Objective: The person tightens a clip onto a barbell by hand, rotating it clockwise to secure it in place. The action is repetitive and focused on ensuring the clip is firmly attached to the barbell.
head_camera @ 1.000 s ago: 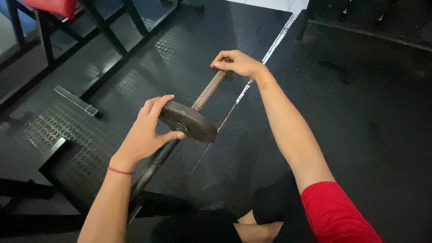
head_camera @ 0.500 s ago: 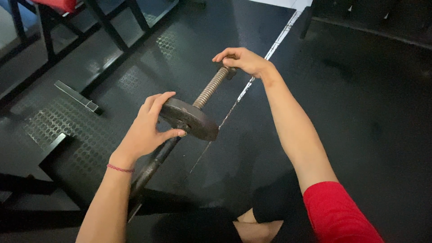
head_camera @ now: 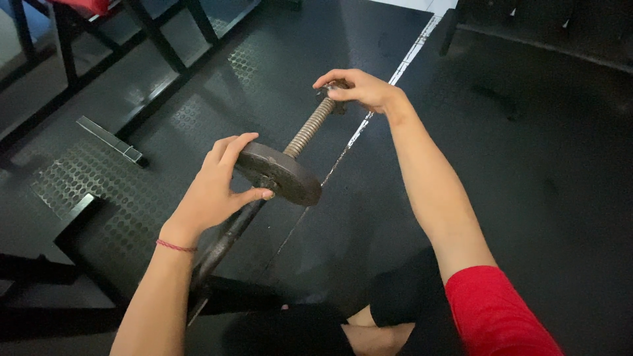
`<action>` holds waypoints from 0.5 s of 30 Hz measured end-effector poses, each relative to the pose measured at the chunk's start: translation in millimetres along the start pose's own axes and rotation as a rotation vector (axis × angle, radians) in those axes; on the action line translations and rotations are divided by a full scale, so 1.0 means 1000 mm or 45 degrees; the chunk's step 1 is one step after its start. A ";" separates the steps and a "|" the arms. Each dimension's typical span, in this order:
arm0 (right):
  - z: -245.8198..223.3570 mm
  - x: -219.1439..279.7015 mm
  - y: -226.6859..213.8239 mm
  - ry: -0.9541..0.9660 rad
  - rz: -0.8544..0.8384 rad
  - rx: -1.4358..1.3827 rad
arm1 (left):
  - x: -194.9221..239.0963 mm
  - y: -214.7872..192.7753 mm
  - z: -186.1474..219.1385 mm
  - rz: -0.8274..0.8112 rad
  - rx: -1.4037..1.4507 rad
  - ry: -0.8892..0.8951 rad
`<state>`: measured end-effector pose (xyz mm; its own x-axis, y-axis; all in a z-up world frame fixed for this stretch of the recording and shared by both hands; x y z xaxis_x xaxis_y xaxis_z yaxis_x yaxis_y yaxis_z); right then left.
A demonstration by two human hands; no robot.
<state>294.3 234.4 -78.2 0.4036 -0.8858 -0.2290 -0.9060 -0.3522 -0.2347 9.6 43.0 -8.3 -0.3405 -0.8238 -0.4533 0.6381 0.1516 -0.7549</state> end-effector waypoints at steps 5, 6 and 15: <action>0.016 -0.004 -0.005 -0.134 -0.101 -0.138 | 0.001 0.000 -0.001 0.007 0.011 -0.011; 0.019 -0.004 -0.006 -0.170 -0.120 -0.172 | 0.001 0.001 -0.002 -0.009 0.016 -0.055; 0.005 -0.009 0.006 0.072 0.278 0.119 | 0.002 0.002 -0.004 -0.019 0.014 -0.074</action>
<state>285.5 241.9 -82.2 0.1897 -0.9542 -0.2312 -0.9541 -0.1236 -0.2726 7.4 44.1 -12.0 -0.3099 -0.8561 -0.4135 0.6408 0.1332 -0.7561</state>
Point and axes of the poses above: each hand's wrist, its own x-axis away from the middle knuckle, its own y-axis out of the palm, z = x × y, the point moved 4 cm from there along -x, towards the middle knuckle, and after that the axes turned 15 degrees about z, right-handed, at the moved point
